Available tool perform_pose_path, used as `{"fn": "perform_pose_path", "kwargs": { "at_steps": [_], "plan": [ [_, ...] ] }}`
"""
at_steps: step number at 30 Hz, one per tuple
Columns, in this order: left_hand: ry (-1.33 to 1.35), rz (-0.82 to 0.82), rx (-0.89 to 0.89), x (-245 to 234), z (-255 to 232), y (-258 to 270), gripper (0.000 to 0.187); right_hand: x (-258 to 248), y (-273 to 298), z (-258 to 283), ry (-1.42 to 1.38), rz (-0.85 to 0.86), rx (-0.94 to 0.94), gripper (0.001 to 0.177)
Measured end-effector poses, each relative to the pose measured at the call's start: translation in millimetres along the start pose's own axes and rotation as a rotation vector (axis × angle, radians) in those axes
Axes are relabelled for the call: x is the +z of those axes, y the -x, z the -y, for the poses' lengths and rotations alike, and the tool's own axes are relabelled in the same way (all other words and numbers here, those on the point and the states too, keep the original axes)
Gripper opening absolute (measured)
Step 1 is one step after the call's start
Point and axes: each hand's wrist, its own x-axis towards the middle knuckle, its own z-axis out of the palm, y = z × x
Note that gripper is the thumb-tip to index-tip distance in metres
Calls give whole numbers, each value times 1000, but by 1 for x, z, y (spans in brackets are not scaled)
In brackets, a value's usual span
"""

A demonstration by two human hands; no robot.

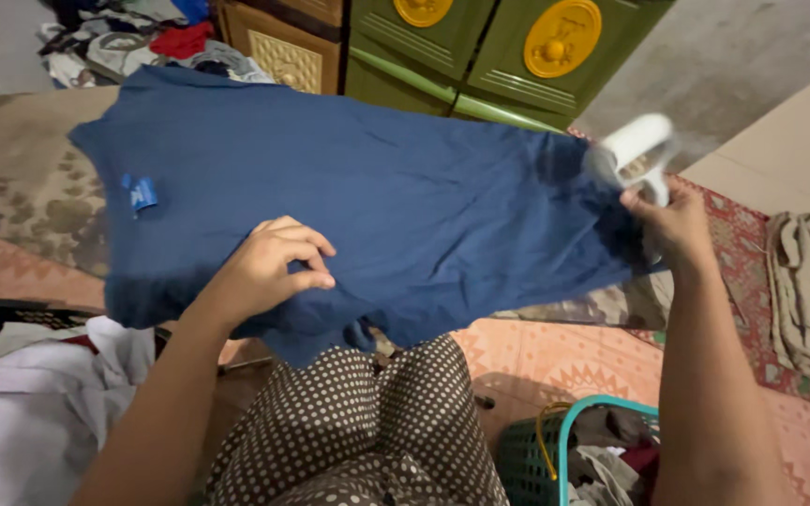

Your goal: The person uses a lint roller to clean a white shirt and a blue t-shirt laid on an ironing board. They roll the device over the fabric, flip the blue shirt to treat both sides, and then fold the garments.

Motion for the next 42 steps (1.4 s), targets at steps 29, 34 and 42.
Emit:
{"fn": "perform_pose_path", "kwargs": {
  "at_steps": [29, 34, 42],
  "plan": [
    [-433, -54, -359, 3, 24, -9, 49, -42, 52, 72, 139, 400, 23, 40],
    [-517, -60, -505, 12, 47, 0, 54, 118, 24, 154, -31, 975, -1, 49],
    [-487, -107, -521, 9, 35, -1, 56, 233, 26, 218, -134, 1178, -79, 44]
  ]
}}
